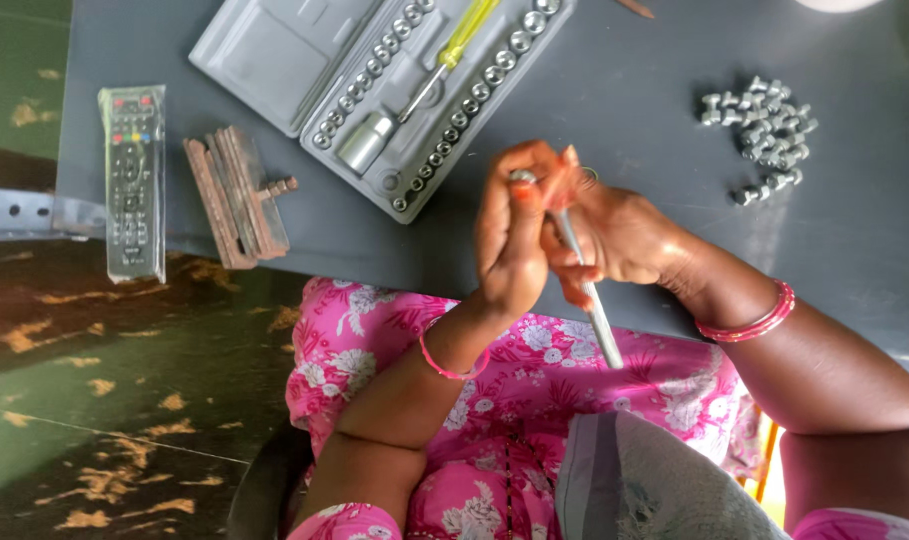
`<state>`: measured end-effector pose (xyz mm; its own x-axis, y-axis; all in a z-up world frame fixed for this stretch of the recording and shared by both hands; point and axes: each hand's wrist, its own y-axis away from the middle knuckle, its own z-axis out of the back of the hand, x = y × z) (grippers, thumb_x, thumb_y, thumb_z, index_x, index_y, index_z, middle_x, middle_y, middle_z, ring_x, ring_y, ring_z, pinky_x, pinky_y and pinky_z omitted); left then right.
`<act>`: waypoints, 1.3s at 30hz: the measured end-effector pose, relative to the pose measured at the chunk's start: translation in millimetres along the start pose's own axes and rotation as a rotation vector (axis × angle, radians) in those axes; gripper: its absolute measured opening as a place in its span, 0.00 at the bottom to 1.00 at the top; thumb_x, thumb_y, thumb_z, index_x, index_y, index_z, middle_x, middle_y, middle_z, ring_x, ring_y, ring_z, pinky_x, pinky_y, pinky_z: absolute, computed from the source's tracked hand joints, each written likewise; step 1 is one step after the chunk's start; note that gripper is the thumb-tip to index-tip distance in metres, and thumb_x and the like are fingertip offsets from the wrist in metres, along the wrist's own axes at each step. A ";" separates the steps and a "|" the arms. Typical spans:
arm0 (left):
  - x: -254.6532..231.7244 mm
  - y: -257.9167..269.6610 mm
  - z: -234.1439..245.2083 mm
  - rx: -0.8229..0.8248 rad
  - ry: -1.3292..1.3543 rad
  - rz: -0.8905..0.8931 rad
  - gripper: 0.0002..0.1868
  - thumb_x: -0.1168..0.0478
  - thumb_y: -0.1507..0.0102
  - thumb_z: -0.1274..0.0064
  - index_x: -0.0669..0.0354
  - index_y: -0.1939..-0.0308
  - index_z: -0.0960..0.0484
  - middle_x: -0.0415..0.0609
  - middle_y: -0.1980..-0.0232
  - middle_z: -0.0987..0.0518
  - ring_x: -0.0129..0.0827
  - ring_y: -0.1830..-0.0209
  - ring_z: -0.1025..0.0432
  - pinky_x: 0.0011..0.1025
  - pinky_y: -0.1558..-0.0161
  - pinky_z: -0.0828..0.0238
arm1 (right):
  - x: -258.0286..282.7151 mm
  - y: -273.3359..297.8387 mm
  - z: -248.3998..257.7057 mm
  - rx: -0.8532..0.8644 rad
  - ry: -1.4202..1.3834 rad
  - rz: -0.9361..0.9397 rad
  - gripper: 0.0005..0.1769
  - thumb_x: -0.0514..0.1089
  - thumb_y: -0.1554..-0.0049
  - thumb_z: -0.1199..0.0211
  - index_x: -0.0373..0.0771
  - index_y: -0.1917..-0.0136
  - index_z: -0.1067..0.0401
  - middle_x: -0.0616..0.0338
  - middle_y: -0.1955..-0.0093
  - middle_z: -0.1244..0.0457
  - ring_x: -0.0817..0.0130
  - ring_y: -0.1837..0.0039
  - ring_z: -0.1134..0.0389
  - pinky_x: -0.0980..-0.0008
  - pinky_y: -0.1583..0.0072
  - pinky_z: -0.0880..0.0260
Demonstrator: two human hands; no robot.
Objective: The person selects socket bits from a case, attaches one to a screwdriver, and then assembles a ratchet with a socket. They test the ratchet mechanism and place the assembled tools back into the case.
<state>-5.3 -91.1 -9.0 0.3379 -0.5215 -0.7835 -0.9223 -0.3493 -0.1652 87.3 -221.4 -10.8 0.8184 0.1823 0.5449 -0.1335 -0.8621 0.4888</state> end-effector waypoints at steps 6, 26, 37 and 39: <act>3.6 -5.7 22.3 -0.008 0.052 -0.166 0.24 0.46 0.20 0.68 0.59 0.64 0.37 0.42 0.65 0.42 0.30 0.67 0.47 0.31 0.57 0.44 | 6.4 -0.3 -16.2 0.065 0.013 -0.014 0.39 0.73 0.34 0.63 0.34 0.56 0.38 0.59 0.66 0.44 0.69 0.68 0.40 0.55 0.61 0.26; -2.4 -26.1 27.6 -0.164 -0.386 -0.252 0.21 0.53 0.20 0.62 0.69 0.59 0.33 0.50 0.63 0.30 0.31 0.64 0.40 0.35 0.48 0.33 | 18.8 4.3 -29.5 -0.319 0.261 -0.011 0.18 0.57 0.35 0.51 0.41 0.56 0.38 0.71 0.71 0.55 0.81 0.74 0.59 0.76 0.76 0.61; -37.6 -32.2 67.1 0.354 0.018 -0.090 0.36 0.38 0.24 0.72 0.61 0.78 0.36 0.43 0.81 0.43 0.28 0.79 0.46 0.28 0.70 0.47 | 17.0 12.3 -39.4 -0.200 0.350 -0.318 0.22 0.63 0.37 0.50 0.42 0.58 0.37 0.72 0.73 0.57 0.81 0.74 0.60 0.76 0.75 0.62; -20.3 -24.8 46.7 0.053 -0.128 -0.194 0.36 0.39 0.24 0.71 0.61 0.77 0.34 0.43 0.81 0.41 0.28 0.80 0.45 0.28 0.70 0.46 | 17.5 7.8 -38.1 -0.219 0.312 -0.174 0.20 0.60 0.37 0.51 0.42 0.58 0.38 0.72 0.72 0.55 0.82 0.74 0.59 0.77 0.75 0.62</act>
